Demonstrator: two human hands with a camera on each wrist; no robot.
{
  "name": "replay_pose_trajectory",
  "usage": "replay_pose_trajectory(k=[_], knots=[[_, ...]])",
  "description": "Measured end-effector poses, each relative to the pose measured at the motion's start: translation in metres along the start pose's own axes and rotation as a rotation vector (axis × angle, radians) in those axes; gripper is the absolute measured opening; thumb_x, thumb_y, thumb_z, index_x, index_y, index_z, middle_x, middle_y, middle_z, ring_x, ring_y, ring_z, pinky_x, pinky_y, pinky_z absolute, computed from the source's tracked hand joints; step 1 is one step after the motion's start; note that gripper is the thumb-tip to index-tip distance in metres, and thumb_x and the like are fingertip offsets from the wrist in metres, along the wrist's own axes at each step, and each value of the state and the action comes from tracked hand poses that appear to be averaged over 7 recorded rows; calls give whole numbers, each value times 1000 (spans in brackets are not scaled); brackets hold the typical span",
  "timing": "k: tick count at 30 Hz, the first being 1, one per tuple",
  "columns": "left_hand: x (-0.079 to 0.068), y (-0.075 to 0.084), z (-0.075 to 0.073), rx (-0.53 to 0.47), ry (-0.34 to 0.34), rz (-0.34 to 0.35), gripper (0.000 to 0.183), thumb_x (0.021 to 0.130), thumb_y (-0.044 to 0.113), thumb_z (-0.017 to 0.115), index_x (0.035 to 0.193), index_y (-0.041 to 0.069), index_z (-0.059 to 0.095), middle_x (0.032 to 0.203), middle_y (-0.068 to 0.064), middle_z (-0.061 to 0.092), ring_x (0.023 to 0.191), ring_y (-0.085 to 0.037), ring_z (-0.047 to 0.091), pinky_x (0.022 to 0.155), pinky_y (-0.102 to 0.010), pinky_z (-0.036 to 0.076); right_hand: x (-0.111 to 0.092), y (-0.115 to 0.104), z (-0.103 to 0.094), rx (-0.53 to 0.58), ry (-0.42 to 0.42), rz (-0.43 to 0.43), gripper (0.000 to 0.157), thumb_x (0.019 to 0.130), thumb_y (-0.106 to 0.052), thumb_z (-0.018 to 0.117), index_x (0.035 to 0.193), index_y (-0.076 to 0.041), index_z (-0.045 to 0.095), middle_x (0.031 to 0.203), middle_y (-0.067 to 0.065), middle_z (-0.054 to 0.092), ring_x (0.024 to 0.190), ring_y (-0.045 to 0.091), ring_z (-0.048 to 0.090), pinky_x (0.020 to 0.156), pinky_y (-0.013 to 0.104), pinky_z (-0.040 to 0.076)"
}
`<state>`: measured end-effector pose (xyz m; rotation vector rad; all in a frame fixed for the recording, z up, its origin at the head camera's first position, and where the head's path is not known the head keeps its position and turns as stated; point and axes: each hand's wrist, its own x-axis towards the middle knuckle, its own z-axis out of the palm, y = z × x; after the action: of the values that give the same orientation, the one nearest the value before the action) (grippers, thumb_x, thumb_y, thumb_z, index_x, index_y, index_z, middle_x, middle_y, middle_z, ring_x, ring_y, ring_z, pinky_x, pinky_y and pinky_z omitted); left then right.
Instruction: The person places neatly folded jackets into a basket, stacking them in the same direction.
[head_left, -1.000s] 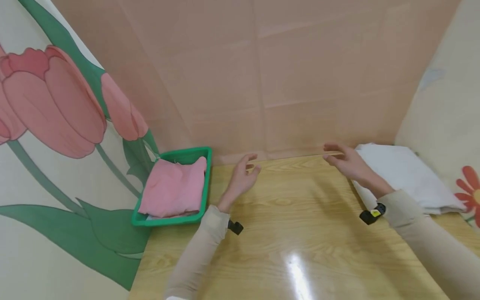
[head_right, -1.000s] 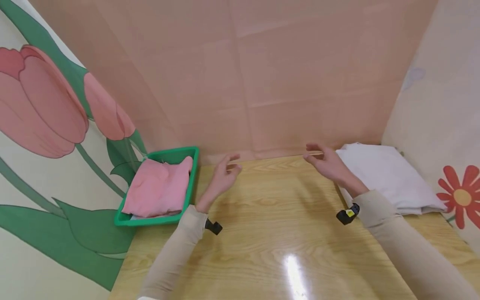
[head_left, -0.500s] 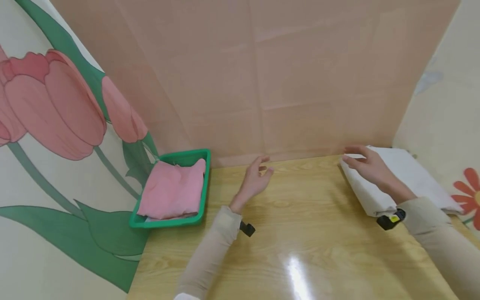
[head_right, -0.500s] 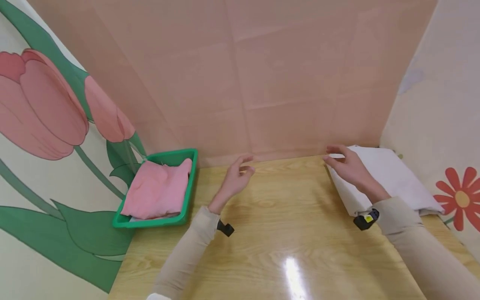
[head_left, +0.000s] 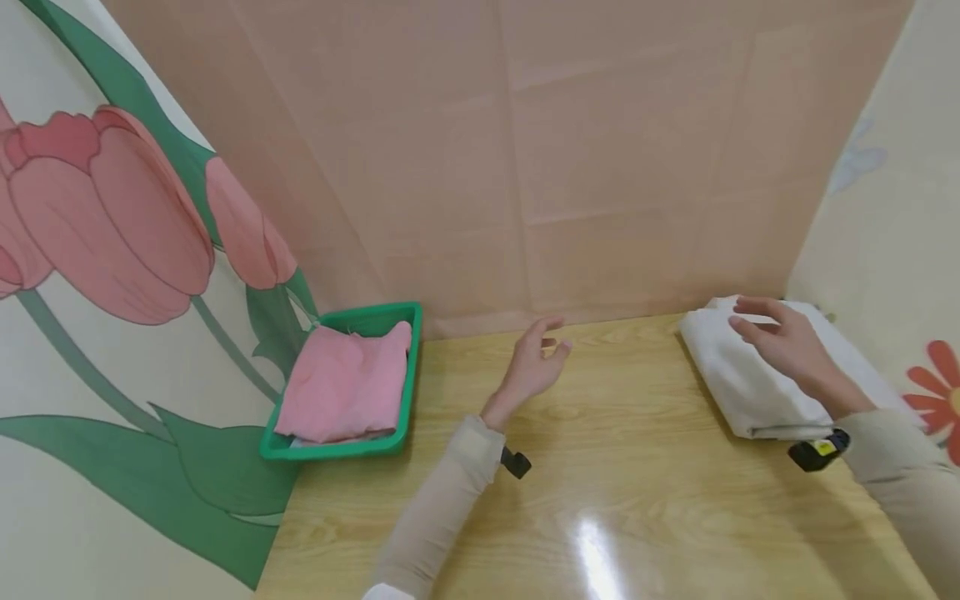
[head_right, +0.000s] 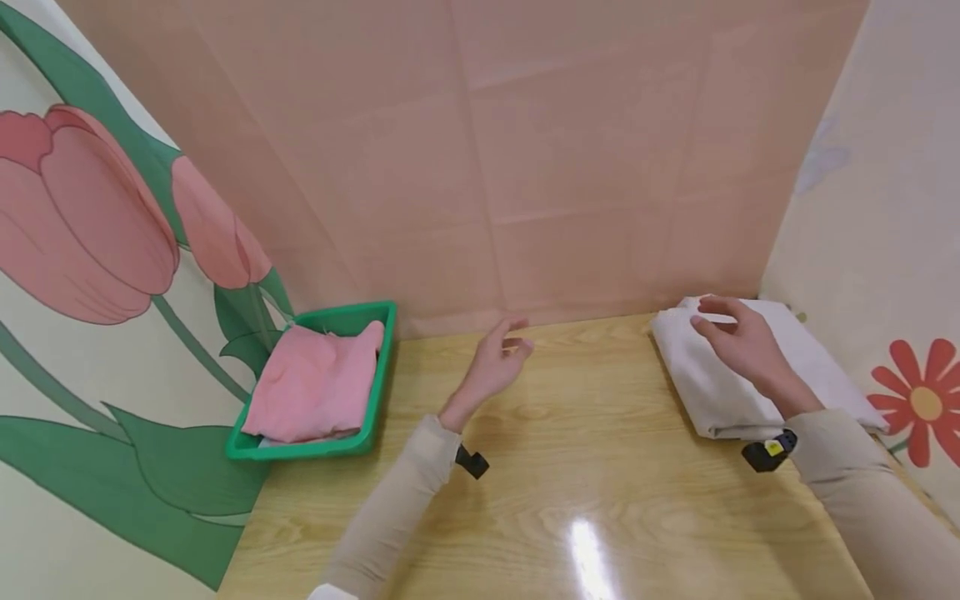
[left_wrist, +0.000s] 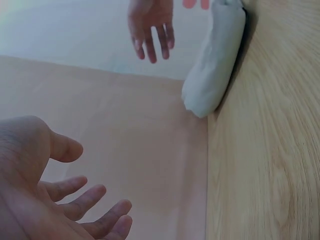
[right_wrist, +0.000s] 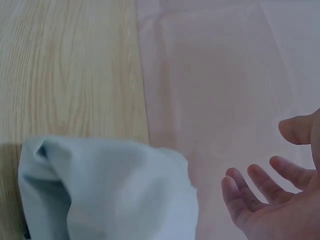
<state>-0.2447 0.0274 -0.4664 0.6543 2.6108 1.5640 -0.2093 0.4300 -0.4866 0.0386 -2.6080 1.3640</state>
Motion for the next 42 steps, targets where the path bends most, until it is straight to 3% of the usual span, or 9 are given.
replay_pose_trajectory(k=[10, 14, 21, 23, 25, 28, 30, 32, 42], knots=[[11, 6, 23, 7, -41, 0, 48, 110, 25, 60, 157, 18, 50, 159, -2, 54, 135, -33, 60, 105, -39, 55, -4, 37, -23, 77, 69, 48, 45, 109, -33, 61, 149, -14, 52, 113, -40, 52, 90, -25, 58, 73, 6, 50], [16, 9, 34, 3, -48, 5, 48, 110, 24, 60, 156, 17, 51, 158, -2, 55, 136, -36, 60, 102, -36, 56, -6, 51, -32, 61, 79, 78, 48, 109, -37, 61, 150, -13, 52, 110, -41, 50, 88, -25, 57, 71, 6, 49], [25, 12, 57, -36, -63, -10, 46, 109, 28, 60, 154, 19, 53, 157, 0, 56, 135, -31, 61, 100, -30, 56, -12, 83, -48, 41, 148, 116, 30, 106, -38, 65, 136, -35, 61, 109, -39, 49, 88, -26, 49, 70, 4, 44], [26, 12, 64, -48, -70, -24, 46, 109, 29, 60, 154, 21, 54, 158, 2, 55, 135, -28, 60, 100, -30, 56, -14, 92, -51, -13, 164, 131, 36, 106, -40, 64, 139, -26, 62, 116, -24, 58, 91, -22, 47, 70, 4, 42], [27, 10, 70, -58, -72, -35, 45, 109, 31, 60, 153, 22, 54, 157, 4, 55, 135, -25, 60, 100, -29, 56, -16, 101, -53, -105, 161, 144, 52, 107, -43, 61, 147, -11, 57, 132, -1, 65, 105, -2, 61, 72, 10, 40], [26, 5, 78, -53, -89, -46, 45, 110, 32, 59, 153, 22, 54, 157, 4, 55, 134, -22, 60, 100, -29, 56, -21, 113, -56, -232, 133, 204, 77, 107, -50, 56, 159, 5, 39, 156, 37, 44, 130, 46, 54, 91, 40, 51], [25, 2, 83, -56, -96, -47, 45, 110, 32, 59, 153, 21, 54, 156, 3, 56, 133, -23, 61, 100, -29, 56, -24, 121, -58, -285, 120, 239, 86, 107, -53, 53, 161, 10, 30, 158, 46, 32, 133, 68, 37, 94, 65, 46], [23, -2, 88, -57, -113, -48, 45, 109, 31, 58, 153, 20, 54, 156, 1, 56, 134, -26, 61, 100, -29, 56, -26, 130, -58, -303, 109, 287, 93, 106, -56, 53, 162, 12, 22, 159, 48, 26, 133, 70, 34, 97, 80, 36], [20, -10, 115, -63, -134, -89, 44, 107, 29, 63, 151, 24, 57, 153, 5, 59, 131, -27, 63, 98, -26, 55, -34, 162, -60, -437, 1, 345, 111, 99, -66, 61, 159, 17, 18, 152, 54, 24, 128, 69, 33, 101, 81, 35]])
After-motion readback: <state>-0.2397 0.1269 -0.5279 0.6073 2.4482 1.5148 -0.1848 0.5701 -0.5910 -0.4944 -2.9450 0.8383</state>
